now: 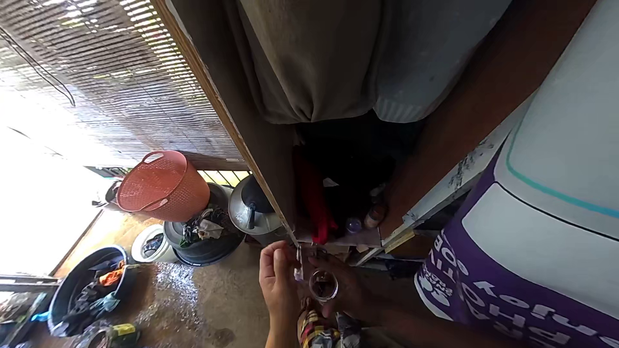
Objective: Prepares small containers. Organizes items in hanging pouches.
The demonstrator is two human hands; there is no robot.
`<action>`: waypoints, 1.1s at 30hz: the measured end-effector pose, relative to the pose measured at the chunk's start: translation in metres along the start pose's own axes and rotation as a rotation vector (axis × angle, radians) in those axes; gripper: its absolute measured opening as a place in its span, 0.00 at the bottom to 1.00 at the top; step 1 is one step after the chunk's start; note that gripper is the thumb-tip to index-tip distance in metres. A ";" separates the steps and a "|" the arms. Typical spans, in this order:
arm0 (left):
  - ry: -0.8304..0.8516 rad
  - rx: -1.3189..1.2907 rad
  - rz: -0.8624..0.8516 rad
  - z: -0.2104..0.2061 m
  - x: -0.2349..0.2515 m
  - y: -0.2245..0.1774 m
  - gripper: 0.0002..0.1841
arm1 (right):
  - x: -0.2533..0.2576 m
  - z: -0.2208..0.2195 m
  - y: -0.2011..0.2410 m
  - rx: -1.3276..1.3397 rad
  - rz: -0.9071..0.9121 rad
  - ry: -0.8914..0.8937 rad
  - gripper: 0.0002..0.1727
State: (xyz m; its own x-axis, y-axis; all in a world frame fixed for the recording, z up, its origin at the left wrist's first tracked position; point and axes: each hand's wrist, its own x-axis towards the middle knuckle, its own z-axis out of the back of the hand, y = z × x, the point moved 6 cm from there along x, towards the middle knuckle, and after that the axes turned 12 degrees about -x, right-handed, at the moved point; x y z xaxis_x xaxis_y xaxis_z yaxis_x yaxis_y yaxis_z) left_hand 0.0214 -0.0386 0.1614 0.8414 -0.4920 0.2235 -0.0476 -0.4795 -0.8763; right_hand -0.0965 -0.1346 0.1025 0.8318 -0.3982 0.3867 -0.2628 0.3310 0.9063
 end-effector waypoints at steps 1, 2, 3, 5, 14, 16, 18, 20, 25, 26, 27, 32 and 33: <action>0.057 0.183 -0.036 0.008 0.005 -0.002 0.14 | -0.001 0.002 0.002 -0.002 0.008 0.003 0.49; 0.167 0.349 -0.015 0.014 0.008 0.000 0.19 | -0.001 0.004 0.004 0.006 0.013 0.015 0.48; 0.281 0.455 0.072 0.018 0.009 0.006 0.24 | -0.002 0.005 0.005 0.026 0.016 0.039 0.47; 0.457 0.436 0.321 0.022 0.006 0.018 0.30 | -0.002 0.009 0.008 0.053 0.026 0.109 0.45; 0.544 0.114 0.544 0.021 -0.001 0.028 0.07 | 0.000 0.014 0.020 0.138 -0.071 0.359 0.40; 0.423 0.183 0.451 0.022 0.001 0.025 0.08 | 0.000 0.015 0.021 0.043 -0.074 0.314 0.42; 0.332 0.272 0.372 0.020 -0.001 0.023 0.10 | -0.002 0.015 0.021 -0.041 -0.078 0.256 0.44; 0.280 0.324 0.338 0.017 -0.005 0.024 0.11 | -0.004 0.012 0.019 -0.083 -0.077 0.219 0.44; 0.100 0.422 0.199 0.027 -0.008 0.017 0.12 | -0.006 0.007 0.016 -0.108 -0.040 0.212 0.43; 0.028 0.484 0.138 0.030 -0.006 0.012 0.14 | -0.005 0.007 0.017 -0.133 -0.031 0.209 0.44; -0.037 0.543 0.100 0.032 -0.004 0.007 0.15 | -0.005 0.007 0.018 -0.160 -0.023 0.209 0.43; 0.073 0.378 0.221 0.013 -0.012 0.005 0.11 | -0.011 -0.005 0.014 -0.128 -0.005 0.305 0.38; 0.103 0.292 0.260 0.009 -0.015 0.007 0.11 | -0.012 -0.006 0.014 -0.116 -0.007 0.317 0.38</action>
State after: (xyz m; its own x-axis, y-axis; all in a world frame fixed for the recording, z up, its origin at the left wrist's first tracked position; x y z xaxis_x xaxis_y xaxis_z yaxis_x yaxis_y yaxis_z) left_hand 0.0133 -0.0280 0.1476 0.7620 -0.6475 0.0068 -0.0848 -0.1102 -0.9903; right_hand -0.1070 -0.1201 0.1092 0.9490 -0.1209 0.2912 -0.2138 0.4319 0.8762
